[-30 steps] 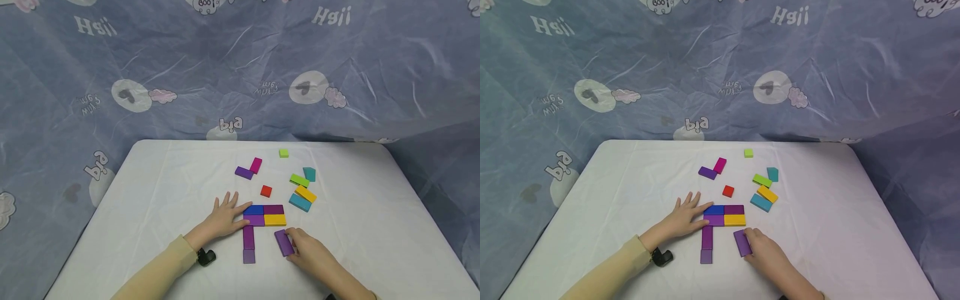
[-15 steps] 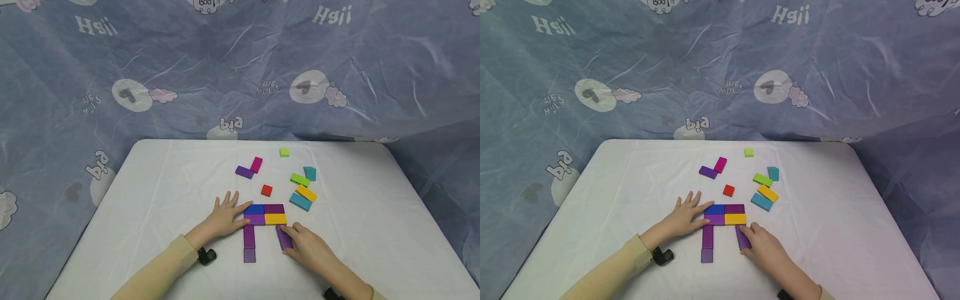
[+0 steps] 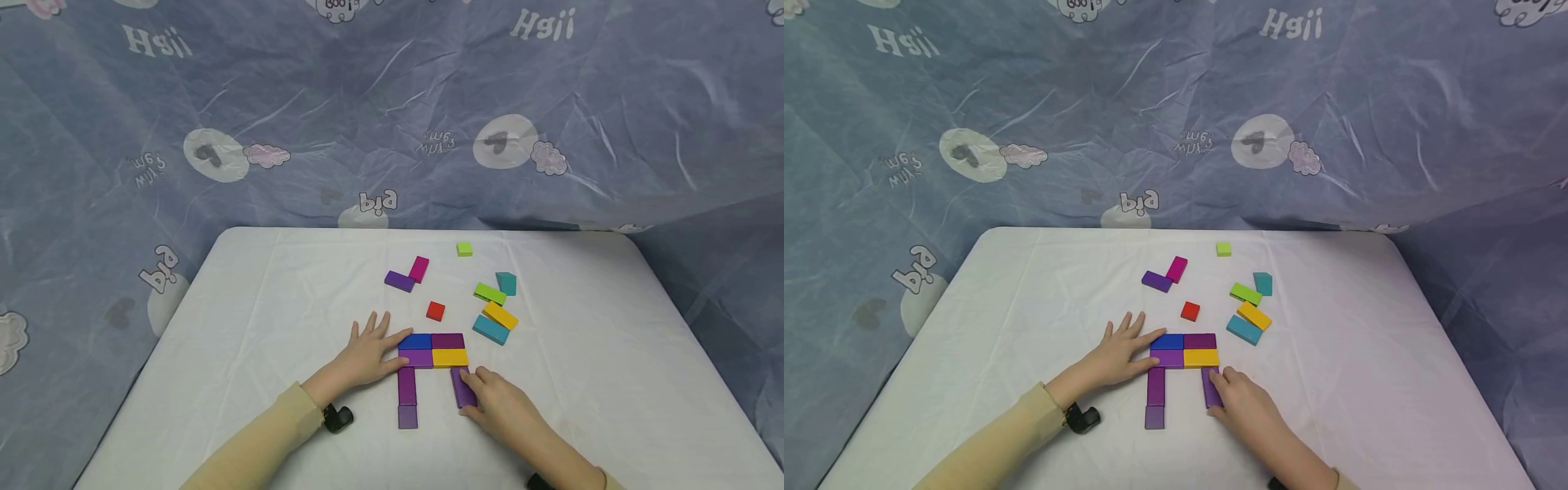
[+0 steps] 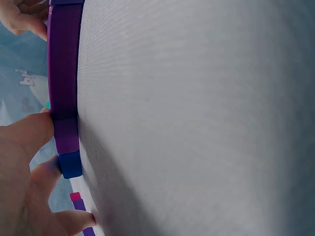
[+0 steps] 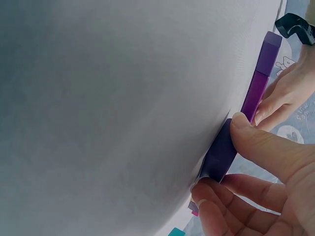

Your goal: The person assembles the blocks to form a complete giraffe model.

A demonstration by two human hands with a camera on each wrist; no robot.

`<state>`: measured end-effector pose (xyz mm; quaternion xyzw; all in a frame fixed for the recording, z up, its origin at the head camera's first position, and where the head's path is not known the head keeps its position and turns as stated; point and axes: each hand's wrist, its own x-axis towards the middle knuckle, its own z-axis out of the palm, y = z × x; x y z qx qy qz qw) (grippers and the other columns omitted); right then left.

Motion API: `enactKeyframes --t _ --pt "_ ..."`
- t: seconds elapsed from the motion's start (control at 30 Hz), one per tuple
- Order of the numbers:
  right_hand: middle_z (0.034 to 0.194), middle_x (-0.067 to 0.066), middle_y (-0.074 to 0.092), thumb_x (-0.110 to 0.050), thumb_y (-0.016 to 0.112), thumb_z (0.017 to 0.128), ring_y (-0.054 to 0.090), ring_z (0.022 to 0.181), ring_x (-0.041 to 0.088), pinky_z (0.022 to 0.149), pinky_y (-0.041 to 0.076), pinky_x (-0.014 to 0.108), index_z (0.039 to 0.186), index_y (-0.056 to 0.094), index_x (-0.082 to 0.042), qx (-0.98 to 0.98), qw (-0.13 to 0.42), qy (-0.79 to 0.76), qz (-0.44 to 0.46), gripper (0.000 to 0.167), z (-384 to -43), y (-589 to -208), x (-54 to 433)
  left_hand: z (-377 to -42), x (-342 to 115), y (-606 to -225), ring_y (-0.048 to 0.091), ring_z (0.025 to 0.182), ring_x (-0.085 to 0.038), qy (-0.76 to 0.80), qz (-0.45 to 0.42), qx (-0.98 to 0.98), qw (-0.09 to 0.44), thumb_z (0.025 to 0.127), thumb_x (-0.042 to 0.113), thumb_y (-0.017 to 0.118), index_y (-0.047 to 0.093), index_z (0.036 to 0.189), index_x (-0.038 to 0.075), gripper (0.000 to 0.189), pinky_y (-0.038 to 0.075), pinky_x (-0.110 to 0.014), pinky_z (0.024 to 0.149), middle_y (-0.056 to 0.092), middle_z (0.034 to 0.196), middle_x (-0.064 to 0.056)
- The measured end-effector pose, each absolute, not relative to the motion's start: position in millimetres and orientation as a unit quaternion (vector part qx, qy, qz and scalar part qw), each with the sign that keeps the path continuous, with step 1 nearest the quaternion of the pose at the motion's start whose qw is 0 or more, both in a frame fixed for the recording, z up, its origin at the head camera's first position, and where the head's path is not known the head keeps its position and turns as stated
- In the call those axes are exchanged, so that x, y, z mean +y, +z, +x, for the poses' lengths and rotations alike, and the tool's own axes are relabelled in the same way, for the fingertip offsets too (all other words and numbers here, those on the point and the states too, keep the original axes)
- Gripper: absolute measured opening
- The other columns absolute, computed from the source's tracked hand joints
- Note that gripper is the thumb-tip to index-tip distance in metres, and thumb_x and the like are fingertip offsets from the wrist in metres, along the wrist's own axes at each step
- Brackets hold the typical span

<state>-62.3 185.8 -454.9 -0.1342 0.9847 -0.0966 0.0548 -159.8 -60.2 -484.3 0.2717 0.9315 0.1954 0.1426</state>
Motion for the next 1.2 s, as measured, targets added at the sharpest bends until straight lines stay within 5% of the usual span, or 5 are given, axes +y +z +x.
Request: enactKeyframes --t 0.83,1.2 --pt "0.086 0.0 0.062 -0.038 0.087 0.071 0.049 0.069 0.009 0.067 0.055 0.025 0.115 0.071 -0.007 0.987 0.034 -0.085 -0.133 0.056 -66 -448 189 -159 -61 -486 0.009 0.15 -0.046 0.19 0.268 0.932 0.151 0.097 0.054 0.052 0.038 0.152 0.035 0.06 0.006 -0.071 0.115 0.018 0.163 -0.02" --pt "0.095 0.007 0.069 -0.026 0.079 0.083 0.064 0.086 0.021 0.076 0.058 0.037 0.113 0.073 -0.007 0.972 -0.016 -0.191 -0.136 0.036 -137 -433 205 -160 -61 -487 0.009 0.151 -0.046 0.189 0.266 0.933 0.149 0.097 0.055 0.052 0.038 0.152 0.035 0.06 0.006 -0.071 0.115 0.018 0.163 -0.019"
